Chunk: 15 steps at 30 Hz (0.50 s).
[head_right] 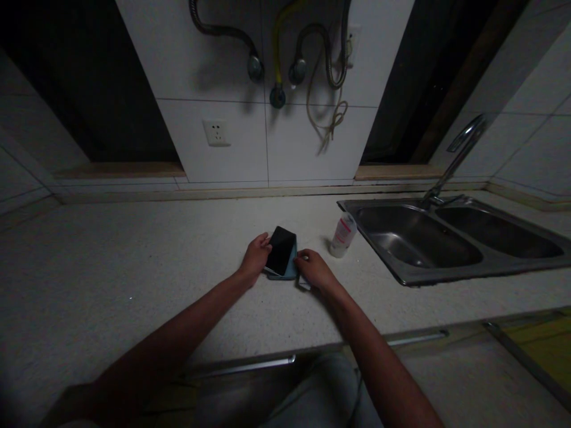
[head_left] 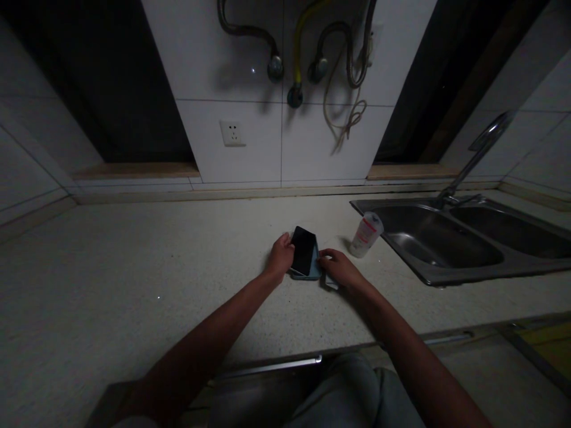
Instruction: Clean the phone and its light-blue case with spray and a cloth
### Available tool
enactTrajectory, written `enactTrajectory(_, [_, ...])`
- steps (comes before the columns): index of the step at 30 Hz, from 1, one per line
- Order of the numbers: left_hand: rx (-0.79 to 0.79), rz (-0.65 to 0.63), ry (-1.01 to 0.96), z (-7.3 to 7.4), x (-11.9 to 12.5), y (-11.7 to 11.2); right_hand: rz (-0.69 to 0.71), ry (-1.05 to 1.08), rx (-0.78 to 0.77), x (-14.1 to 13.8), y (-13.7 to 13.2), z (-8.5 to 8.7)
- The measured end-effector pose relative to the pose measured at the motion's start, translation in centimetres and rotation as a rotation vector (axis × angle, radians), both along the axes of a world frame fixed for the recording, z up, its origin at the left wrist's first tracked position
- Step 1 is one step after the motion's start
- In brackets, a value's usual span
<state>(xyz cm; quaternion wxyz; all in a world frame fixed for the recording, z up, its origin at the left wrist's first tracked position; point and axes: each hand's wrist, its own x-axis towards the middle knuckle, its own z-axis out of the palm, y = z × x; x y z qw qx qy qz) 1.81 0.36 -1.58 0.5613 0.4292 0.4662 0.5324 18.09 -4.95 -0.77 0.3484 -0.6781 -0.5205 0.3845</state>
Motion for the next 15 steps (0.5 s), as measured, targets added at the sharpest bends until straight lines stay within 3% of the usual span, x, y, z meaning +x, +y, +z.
enactTrajectory(15, [0.285, 0.125, 0.276, -0.1, 0.5, -1.4, 0.036, 0.219, -0.049, -1.4, -0.1, -0.5])
